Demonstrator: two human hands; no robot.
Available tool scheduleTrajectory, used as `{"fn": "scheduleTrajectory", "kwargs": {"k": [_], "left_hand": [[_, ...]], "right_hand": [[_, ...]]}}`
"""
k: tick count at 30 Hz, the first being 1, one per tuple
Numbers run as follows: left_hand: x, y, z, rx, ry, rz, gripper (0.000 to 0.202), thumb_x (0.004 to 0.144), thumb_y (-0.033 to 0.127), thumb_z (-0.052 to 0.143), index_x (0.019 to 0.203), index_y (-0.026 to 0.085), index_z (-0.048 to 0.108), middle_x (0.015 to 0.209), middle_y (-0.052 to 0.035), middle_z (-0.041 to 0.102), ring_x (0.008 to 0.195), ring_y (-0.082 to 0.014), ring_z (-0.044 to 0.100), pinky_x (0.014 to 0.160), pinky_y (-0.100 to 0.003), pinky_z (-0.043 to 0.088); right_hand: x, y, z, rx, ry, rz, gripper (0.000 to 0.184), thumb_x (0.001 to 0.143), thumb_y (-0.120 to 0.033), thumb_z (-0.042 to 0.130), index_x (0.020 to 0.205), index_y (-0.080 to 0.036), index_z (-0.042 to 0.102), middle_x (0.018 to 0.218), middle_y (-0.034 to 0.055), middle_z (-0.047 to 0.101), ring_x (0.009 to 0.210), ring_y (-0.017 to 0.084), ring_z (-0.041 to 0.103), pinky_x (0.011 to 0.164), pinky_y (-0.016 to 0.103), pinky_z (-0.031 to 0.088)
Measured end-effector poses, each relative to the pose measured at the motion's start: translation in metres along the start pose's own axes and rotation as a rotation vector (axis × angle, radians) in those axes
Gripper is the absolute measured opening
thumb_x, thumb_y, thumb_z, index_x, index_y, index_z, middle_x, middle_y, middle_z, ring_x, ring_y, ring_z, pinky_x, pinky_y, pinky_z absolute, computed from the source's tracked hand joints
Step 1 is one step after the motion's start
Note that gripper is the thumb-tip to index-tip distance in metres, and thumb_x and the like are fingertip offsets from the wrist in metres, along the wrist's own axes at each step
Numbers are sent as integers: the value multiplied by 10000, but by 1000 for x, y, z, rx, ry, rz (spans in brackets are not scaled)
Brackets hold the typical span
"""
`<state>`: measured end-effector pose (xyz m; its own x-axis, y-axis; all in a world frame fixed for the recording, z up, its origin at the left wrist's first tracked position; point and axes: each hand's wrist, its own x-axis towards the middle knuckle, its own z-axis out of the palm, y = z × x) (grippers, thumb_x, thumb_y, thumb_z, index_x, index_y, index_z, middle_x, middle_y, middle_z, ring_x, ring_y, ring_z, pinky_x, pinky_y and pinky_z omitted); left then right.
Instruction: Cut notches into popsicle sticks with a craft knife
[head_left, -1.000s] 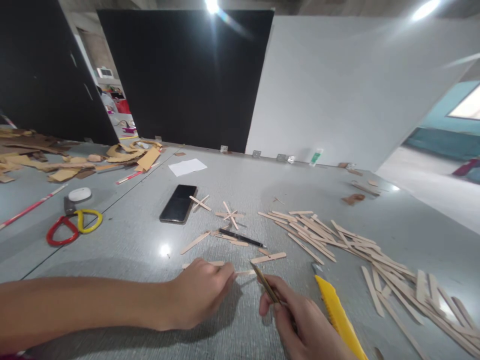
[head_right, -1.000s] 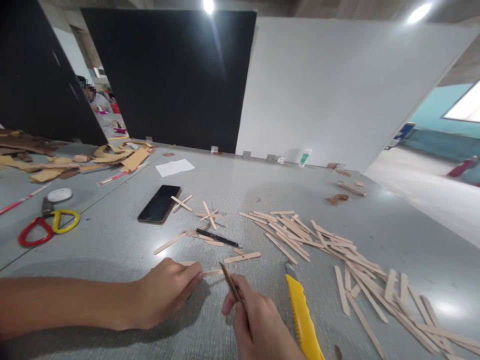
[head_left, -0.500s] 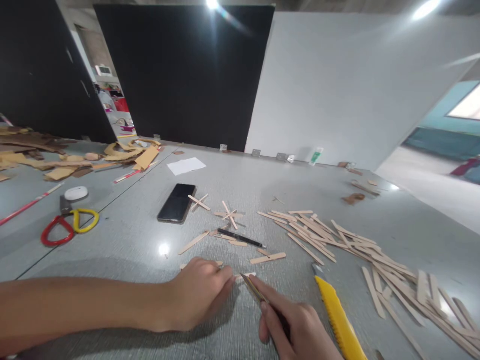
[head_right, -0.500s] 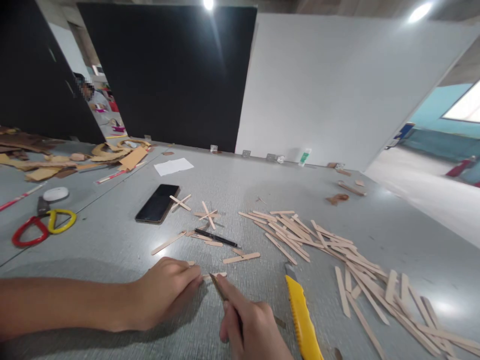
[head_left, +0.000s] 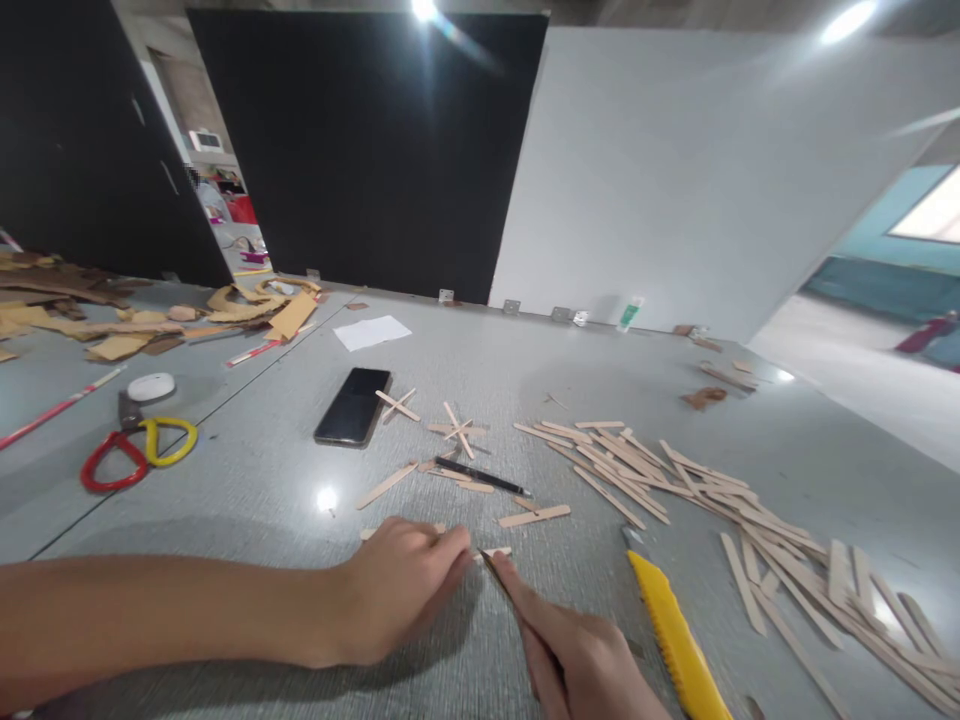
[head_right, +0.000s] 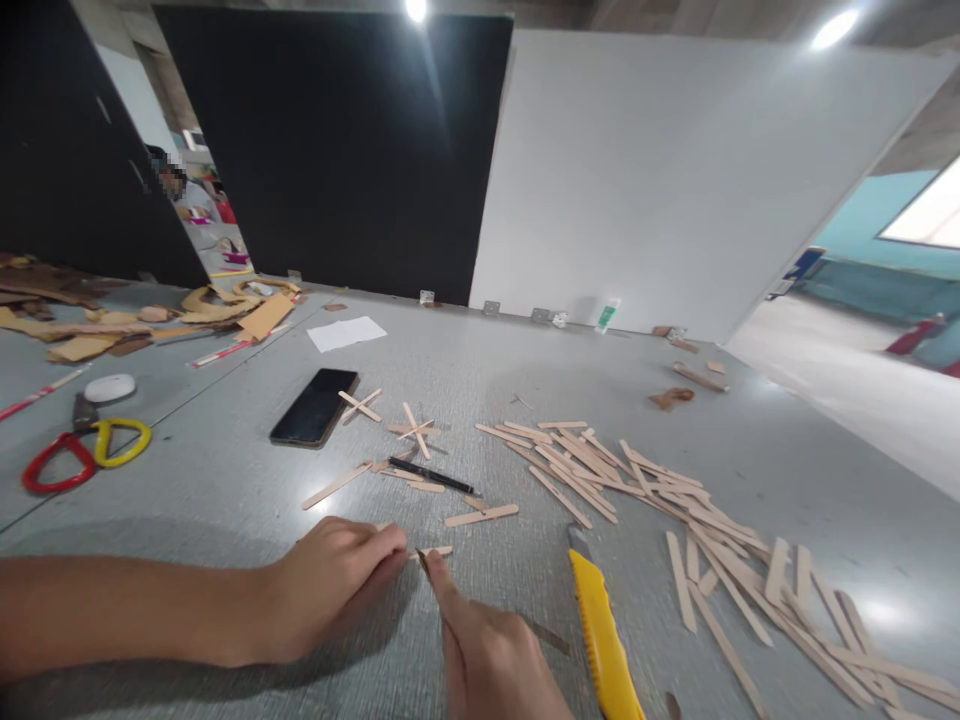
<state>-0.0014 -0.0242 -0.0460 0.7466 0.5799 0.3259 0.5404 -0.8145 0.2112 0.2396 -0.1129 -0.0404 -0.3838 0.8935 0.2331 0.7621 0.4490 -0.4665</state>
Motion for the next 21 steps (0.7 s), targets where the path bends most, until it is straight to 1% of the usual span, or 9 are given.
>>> {"fn": "scheduleTrajectory", "kwargs": {"k": [4,7,9,10,12,15,17,19,21], "left_hand": [[1,0,4,8,-5,-12,298,1145,213,315,929,217,520,679,-18,705,572,-212,708,531,-314,374],[1,-2,7,6,-8,-23,294,1145,214,311,925,222,506,674,-22,707,553,-219,704,515,-318,321],[1,-3,8,-4,-13,-28,292,1146,224,304,926,224,495,658,-21,700,525,-220,689,504,-322,285],[1,-4,8,-10,-15,-32,291,1147,228,298,927,226,489,649,-19,694,512,-218,679,499,-323,269],[0,-4,7,-20,-18,-43,289,1149,233,288,931,229,478,634,-10,681,493,-210,661,497,-322,249],[0,-4,5,-31,-23,-60,296,1159,254,278,929,234,463,619,7,662,468,-192,629,503,-319,233],[1,-3,4,-35,-27,-68,306,1164,267,270,923,237,456,619,8,657,470,-190,623,506,-319,231],[1,-3,4,-40,-32,-74,315,1162,268,257,918,239,453,629,0,662,486,-196,633,509,-322,240],[1,-3,4,-48,-39,-78,319,1160,274,250,918,239,455,637,-5,668,497,-201,641,511,-326,251]], "right_hand": [[-1,1,2,-126,2,-25,601,1038,-96,353,1604,-70,552,828,106,835,644,209,799,610,279,625],[1,1,2,-300,42,-81,607,1006,-87,374,1571,-72,593,712,71,806,520,228,765,477,285,577],[1,0,3,-331,64,-107,602,1001,-80,379,1563,-67,597,638,35,767,454,218,728,428,275,535],[1,-1,5,-314,65,-114,609,999,-82,386,1577,-67,579,641,27,760,454,211,725,433,269,533],[-3,-1,10,-263,43,-106,685,974,-74,397,1655,-95,480,731,37,784,506,198,743,474,258,547],[-11,1,19,-251,0,-42,915,895,-16,377,1774,-189,192,853,59,808,552,197,753,486,250,540],[-15,6,22,-246,-28,3,1008,869,15,372,1783,-256,43,888,66,815,569,202,757,497,251,543],[-17,10,20,-199,-55,16,1023,879,6,404,1778,-290,15,943,82,830,638,216,785,557,267,584],[-15,13,15,-145,-76,15,993,902,-16,443,1780,-292,70,929,83,841,677,229,799,605,284,616]]}}
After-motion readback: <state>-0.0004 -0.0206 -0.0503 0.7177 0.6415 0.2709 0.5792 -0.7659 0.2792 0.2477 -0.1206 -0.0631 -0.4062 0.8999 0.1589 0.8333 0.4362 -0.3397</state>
